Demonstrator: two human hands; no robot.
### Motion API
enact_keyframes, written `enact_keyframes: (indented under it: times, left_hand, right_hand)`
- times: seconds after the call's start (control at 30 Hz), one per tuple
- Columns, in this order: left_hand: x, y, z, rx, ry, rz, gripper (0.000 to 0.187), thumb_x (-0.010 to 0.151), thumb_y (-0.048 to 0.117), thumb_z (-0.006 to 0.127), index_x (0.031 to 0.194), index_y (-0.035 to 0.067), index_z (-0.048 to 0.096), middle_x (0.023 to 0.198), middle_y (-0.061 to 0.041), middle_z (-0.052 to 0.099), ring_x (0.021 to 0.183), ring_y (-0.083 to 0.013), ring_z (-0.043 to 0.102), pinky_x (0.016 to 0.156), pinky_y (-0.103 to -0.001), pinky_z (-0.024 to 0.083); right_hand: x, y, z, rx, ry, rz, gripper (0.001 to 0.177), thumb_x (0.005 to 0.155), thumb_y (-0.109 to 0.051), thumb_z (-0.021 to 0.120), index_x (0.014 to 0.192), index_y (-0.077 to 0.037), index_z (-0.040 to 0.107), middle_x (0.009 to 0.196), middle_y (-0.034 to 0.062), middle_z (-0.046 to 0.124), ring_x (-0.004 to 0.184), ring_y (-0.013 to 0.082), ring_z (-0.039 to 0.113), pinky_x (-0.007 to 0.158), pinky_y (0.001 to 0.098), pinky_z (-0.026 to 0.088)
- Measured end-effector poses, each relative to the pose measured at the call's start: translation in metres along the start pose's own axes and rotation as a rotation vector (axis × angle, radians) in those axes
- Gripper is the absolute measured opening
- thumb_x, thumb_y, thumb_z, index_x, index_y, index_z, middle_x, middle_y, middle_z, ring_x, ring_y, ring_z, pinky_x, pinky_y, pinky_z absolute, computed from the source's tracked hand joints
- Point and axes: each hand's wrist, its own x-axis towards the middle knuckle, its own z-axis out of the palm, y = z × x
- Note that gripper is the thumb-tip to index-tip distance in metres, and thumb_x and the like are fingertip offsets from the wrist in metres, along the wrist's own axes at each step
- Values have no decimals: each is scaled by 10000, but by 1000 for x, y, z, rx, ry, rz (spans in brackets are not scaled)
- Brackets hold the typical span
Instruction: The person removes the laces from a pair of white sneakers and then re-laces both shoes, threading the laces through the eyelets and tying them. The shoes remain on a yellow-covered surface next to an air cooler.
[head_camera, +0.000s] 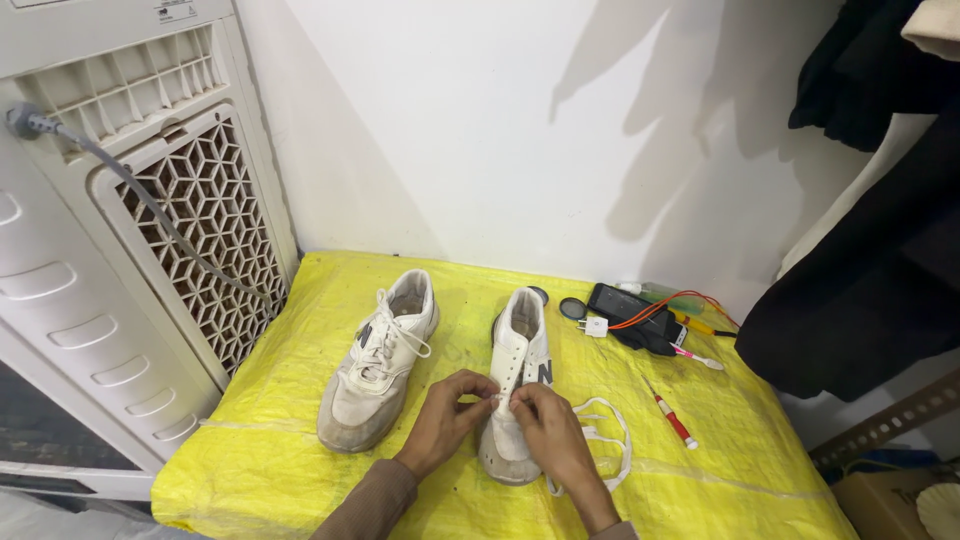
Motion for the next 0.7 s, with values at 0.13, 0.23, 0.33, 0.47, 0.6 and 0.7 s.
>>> enact_keyframes:
  times: [0.13, 0.23, 0.33, 0.47, 0.6, 0.7]
  left_hand:
    - [0, 3, 1, 5, -16, 58, 180, 899, 82, 698, 1038, -24, 739, 1081, -84, 720, 1006, -183, 719, 874, -330, 604]
    - [-3, 12, 0, 121, -16, 130, 157, 900, 81, 687, 1015, -17, 730, 1103, -84, 717, 1002, -215, 729, 847, -331, 597]
    - [-9, 21, 1, 287, 18, 163, 134, 898, 81, 673, 999, -1, 707, 1043, -105, 715, 958, -262, 726, 817, -342, 583]
    - [-7, 20, 5, 184, 113, 171, 121, 886, 73, 627, 983, 15, 668, 975, -103, 743, 935, -252, 744, 821, -361, 588]
    - [4, 2, 2, -292, 184, 74, 103, 990, 110, 508, 1005, 32, 573, 987, -130, 771, 960, -246, 722, 874, -380, 563]
    - [8, -14, 5, -688, 271, -153, 111, 1011, 159, 471, 1054, 65, 512, 926, -129, 731, 921, -235, 722, 905, -367, 573]
  right_hand:
    - [7, 1, -2, 1, -58, -19, 186, 903, -193, 665, 945, -15, 698, 803, 132, 718, 738, 236, 695, 695, 375, 526]
    - [9, -3, -4, 22, -62, -75, 184, 894, -175, 676, 944, -3, 718, 793, 117, 731, 724, 193, 696, 688, 353, 531]
    - [5, -8, -7, 71, -73, -75, 182, 896, -159, 684, 974, 2, 720, 787, 94, 728, 721, 162, 667, 679, 340, 531]
    - [5, -17, -16, 54, -102, -75, 216, 891, -171, 713, 1026, -3, 726, 776, 82, 720, 711, 140, 639, 663, 334, 524]
    - [5, -17, -21, 53, -134, -53, 229, 891, -189, 713, 1051, -29, 752, 792, 67, 736, 710, 139, 659, 659, 331, 531]
    - [0, -14, -19, 92, -147, -258, 221, 927, -213, 716, 1009, -11, 749, 874, 72, 706, 762, 159, 677, 686, 330, 542]
